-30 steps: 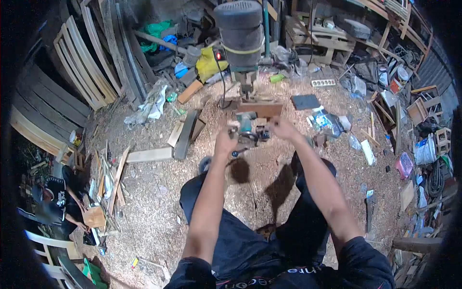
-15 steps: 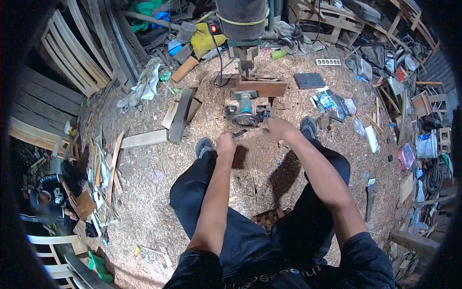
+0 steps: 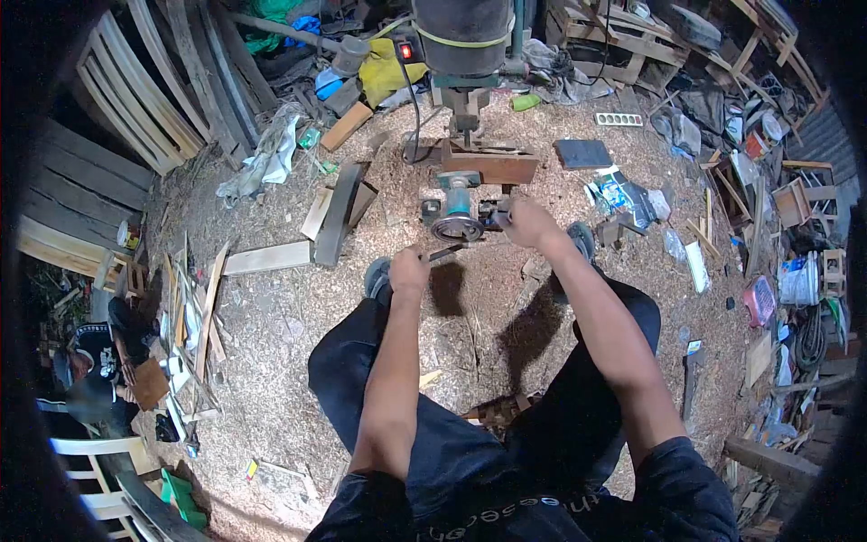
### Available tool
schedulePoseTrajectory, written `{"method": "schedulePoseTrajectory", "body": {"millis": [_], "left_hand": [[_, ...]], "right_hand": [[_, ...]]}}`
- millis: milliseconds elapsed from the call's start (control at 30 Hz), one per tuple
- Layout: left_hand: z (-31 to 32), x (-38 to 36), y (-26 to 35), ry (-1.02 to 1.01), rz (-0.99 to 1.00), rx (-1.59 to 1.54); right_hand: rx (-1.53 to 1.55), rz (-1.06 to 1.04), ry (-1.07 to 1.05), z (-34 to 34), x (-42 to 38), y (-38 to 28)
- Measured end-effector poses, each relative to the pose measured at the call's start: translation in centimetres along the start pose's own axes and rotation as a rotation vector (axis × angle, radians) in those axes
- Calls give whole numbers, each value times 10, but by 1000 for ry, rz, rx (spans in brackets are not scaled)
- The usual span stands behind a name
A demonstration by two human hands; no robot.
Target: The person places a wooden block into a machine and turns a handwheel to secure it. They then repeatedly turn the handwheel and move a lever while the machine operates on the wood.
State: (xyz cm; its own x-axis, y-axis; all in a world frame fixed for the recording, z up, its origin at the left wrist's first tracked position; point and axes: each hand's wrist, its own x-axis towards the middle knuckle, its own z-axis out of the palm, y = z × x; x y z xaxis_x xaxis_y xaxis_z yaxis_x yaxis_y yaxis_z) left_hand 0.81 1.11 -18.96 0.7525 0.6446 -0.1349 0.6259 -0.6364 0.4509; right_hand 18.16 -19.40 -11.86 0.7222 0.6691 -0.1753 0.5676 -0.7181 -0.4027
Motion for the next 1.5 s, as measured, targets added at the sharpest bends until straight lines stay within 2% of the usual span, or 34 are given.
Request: {"method": "schedulePoseTrajectory", "body": {"millis": [67, 200, 267, 367, 433, 467, 533, 633, 667, 700, 800, 867, 933, 1000, 1167, 1267, 1333, 1400, 1433, 1500], "left_hand": [[-9, -3, 12, 106, 78, -92], [-46, -3, 51, 297, 224, -290], [-96, 2, 93, 434, 380, -438], [-184, 21, 173, 746, 608, -469], [-250, 31, 233, 879, 811, -648], [-271, 43, 258, 948, 886, -636], [-302, 71, 300, 1086, 1035, -607], [-296, 119, 326, 1116, 976, -416], [-291, 126, 326, 1145, 961, -436], [-288, 124, 328, 1166, 946, -454], [-286, 133, 331, 1184, 950, -472], [-285, 137, 329, 1174, 944, -471], [-283, 141, 329, 1209, 950, -470], [-282, 143, 329, 1232, 955, -462], [-276, 140, 325, 1258, 952, -449], [-270, 137, 321, 1234, 945, -438], [-263, 137, 316, 1206, 952, -438], [-259, 130, 313, 1198, 968, -499], [-258, 125, 304, 1034, 946, -463], [-250, 124, 293, 1058, 1019, -465]], "right_hand": [[76, 12, 154, -16, -6, -10], [312, -103, 448, -41, -21, -21], [427, -128, 535, -91, -37, -45], [569, -235, 772, -151, -5, -55], [638, -335, 907, -209, 21, -69], [665, -380, 965, -237, 38, -74], [681, -337, 1068, -290, 83, -77], [708, -216, 1067, -350, 152, -73], [723, -166, 1059, -366, 170, -73], [727, -122, 944, -381, 193, -65], [781, -38, 858, -414, 229, -69], [873, -112, 752, -430, 237, -73], [853, -171, 961, -432, 257, -87], [998, -129, 903, -421, 244, -95], [1310, -39, 811, -430, 152, -130], [1213, 80, 979, -392, 116, -132], [1245, -323, 742, -355, 114, -94], [1451, -408, 859, -315, 54, -120], [1370, -414, 877, -298, 33, -120], [1211, -467, 893, -258, 3, -107]]}}
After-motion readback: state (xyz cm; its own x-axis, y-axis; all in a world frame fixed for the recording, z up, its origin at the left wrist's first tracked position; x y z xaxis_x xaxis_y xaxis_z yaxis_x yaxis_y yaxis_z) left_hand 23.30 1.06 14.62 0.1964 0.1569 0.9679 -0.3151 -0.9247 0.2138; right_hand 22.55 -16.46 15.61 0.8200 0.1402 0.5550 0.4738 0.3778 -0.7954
